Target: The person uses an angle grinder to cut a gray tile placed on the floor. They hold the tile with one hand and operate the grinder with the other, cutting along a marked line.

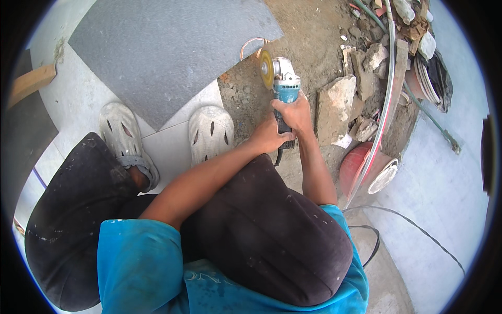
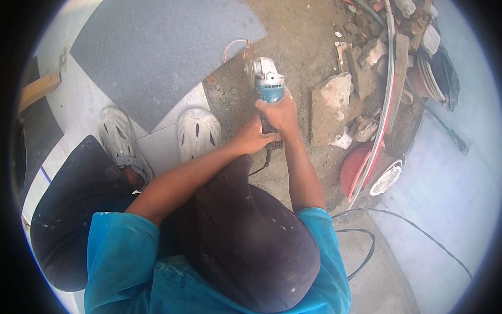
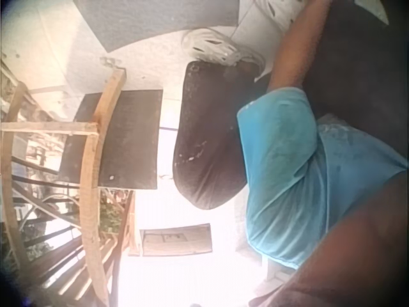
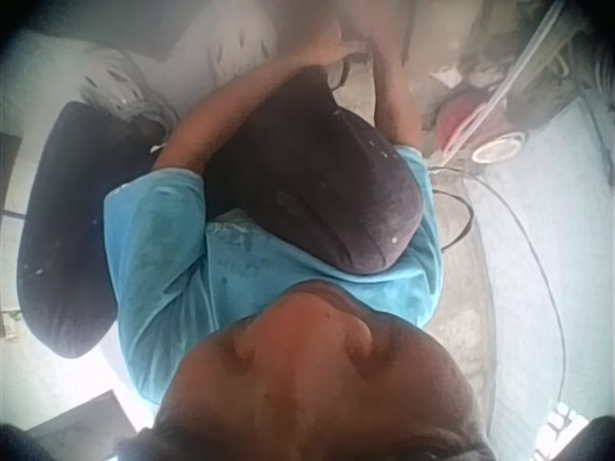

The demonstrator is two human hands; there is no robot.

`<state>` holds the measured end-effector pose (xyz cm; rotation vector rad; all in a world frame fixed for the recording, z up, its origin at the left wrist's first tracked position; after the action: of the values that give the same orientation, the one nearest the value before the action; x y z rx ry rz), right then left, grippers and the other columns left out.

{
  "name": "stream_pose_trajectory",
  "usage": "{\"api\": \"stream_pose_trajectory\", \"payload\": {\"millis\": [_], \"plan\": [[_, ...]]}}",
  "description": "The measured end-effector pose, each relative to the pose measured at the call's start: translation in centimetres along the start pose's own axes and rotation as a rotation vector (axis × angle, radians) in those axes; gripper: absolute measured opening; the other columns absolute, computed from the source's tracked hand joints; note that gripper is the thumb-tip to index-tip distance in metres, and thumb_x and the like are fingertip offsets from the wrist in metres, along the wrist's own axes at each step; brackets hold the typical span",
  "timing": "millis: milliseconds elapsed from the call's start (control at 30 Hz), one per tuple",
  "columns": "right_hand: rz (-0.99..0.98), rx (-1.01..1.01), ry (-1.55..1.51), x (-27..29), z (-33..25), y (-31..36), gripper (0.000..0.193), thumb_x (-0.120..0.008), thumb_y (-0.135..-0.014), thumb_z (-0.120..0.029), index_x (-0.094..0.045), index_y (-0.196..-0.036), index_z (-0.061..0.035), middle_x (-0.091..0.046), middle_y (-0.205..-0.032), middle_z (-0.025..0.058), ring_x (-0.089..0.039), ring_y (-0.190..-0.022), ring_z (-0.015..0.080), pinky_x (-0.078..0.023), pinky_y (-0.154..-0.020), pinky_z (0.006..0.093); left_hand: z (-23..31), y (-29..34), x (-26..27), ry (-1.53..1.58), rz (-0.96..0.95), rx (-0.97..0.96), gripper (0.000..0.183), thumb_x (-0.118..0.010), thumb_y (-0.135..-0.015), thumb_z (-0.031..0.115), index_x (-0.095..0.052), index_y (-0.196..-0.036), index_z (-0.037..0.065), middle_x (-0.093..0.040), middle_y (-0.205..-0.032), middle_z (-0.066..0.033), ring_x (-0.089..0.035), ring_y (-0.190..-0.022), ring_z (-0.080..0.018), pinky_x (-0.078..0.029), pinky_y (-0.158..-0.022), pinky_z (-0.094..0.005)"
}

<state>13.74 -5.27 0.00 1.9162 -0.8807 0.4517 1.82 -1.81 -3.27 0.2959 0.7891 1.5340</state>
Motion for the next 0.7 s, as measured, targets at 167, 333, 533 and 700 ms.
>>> {"api": "stream_pose_trajectory", "payload": {"millis": [167,333,533,700], "plan": [[0.007,0.006,-0.010,-0.2,0.0,-0.2,0.046,-0.077,-0.070,-0.024,-0.063,-0.105,0.0024,-0.071,-0.088,0.0106,-0.065,-0.078,0.0178,-0.054,-0.074,0.0344,0.2,0.1,0.2,-0.054,0.062,-0.002,0.092,-0.081,-0.081,0.040,-0.032,-0.139,-0.011,-0.063,-0.123,-0.0297,-0.061,-0.119,-0.0409,-0.047,-0.102,-0.0454],[0.011,0.008,-0.016,-0.1,0.2,-0.4,0.046,-0.077,-0.069,-0.023,-0.063,-0.105,0.0028,-0.071,-0.089,0.0107,-0.065,-0.078,0.0175,-0.054,-0.074,0.0345,0.1,0.0,0.2,-0.049,0.059,-0.008,0.093,-0.081,-0.081,0.042,-0.032,-0.139,-0.011,-0.062,-0.125,-0.0310,-0.061,-0.120,-0.0414,-0.047,-0.102,-0.0457],[0.008,0.022,-0.024,-0.3,0.5,-0.8,0.046,-0.077,-0.070,-0.022,-0.062,-0.106,0.0031,-0.071,-0.090,0.0109,-0.065,-0.079,0.0173,-0.054,-0.075,0.0343,0.3,-0.1,0.5,-0.108,0.073,0.005,0.094,-0.082,-0.081,0.042,-0.032,-0.139,-0.012,-0.061,-0.126,-0.0315,-0.060,-0.120,-0.0414,-0.047,-0.102,-0.0458],[0.011,0.035,-0.054,-0.4,0.1,-0.7,0.045,-0.078,-0.070,-0.022,-0.063,-0.105,0.0025,-0.071,-0.090,0.0106,-0.065,-0.079,0.0171,-0.054,-0.074,0.0342,1.0,0.1,0.9,-0.093,0.048,0.029,0.095,-0.082,-0.080,0.040,-0.030,-0.141,-0.011,-0.057,-0.131,-0.0324,-0.057,-0.125,-0.0426,-0.045,-0.105,-0.0465]]}}
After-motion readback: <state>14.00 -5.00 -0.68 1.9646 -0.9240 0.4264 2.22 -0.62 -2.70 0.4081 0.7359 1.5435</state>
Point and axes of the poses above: each hand's wrist, its own y-axis away from the middle knuckle, its own x-axis out of the back of the hand, z = x × y, the point moved 4 cm from there along -y, towards the middle knuckle
